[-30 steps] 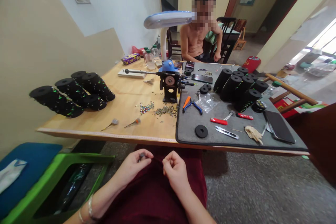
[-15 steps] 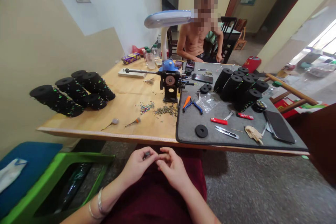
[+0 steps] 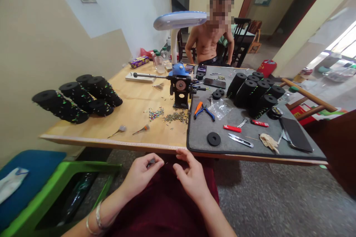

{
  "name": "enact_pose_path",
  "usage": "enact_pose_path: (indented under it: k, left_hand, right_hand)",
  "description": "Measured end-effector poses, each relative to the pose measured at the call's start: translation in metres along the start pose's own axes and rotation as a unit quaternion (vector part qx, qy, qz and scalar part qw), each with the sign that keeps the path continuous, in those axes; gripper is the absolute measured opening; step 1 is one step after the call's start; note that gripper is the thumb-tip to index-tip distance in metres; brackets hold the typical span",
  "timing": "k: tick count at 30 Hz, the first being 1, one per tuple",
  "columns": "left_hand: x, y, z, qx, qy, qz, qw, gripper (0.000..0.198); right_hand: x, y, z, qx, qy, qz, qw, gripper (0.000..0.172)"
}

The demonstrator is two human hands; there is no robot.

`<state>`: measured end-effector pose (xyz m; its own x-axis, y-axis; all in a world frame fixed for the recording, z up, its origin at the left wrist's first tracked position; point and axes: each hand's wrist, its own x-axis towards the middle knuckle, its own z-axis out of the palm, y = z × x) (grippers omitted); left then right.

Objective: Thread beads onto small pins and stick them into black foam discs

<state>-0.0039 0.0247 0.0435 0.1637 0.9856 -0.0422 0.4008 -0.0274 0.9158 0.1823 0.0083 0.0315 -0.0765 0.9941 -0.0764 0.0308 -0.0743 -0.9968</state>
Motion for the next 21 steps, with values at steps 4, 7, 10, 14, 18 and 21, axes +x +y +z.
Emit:
enact_pose_path:
  k: [4,7,10,14,18,21]
  left_hand:
    - [-0.002,0.004,-0.003,0.001,-0.003,0.016,1.0,0.023]
    - [-0.004,0.003,-0.001,-0.003,-0.011,0.021,1.0,0.022]
    - [-0.003,0.002,0.002,-0.019,-0.014,0.007,1.0,0.021]
    - [-0.001,-0.004,0.005,-0.066,-0.037,-0.03,0.997,0.019]
    - [0.002,-0.017,0.01,-0.196,-0.086,-0.112,0.97,0.026]
    - [0.002,-0.027,0.014,-0.251,-0.104,-0.133,0.953,0.034]
  right_hand:
    - [0.003,-0.007,0.012,0.114,-0.045,0.024,0.992,0.043]
    - [0.007,-0.001,0.026,0.124,-0.08,0.051,0.988,0.037]
    - [0.009,0.007,0.032,0.087,-0.09,0.061,0.99,0.024]
    - [0.008,0.014,0.03,0.031,-0.093,0.069,0.993,0.026]
    - [0.008,0.02,0.025,0.067,-0.058,0.117,0.989,0.033]
    - [0.007,0.024,0.025,0.1,-0.018,0.137,0.985,0.036]
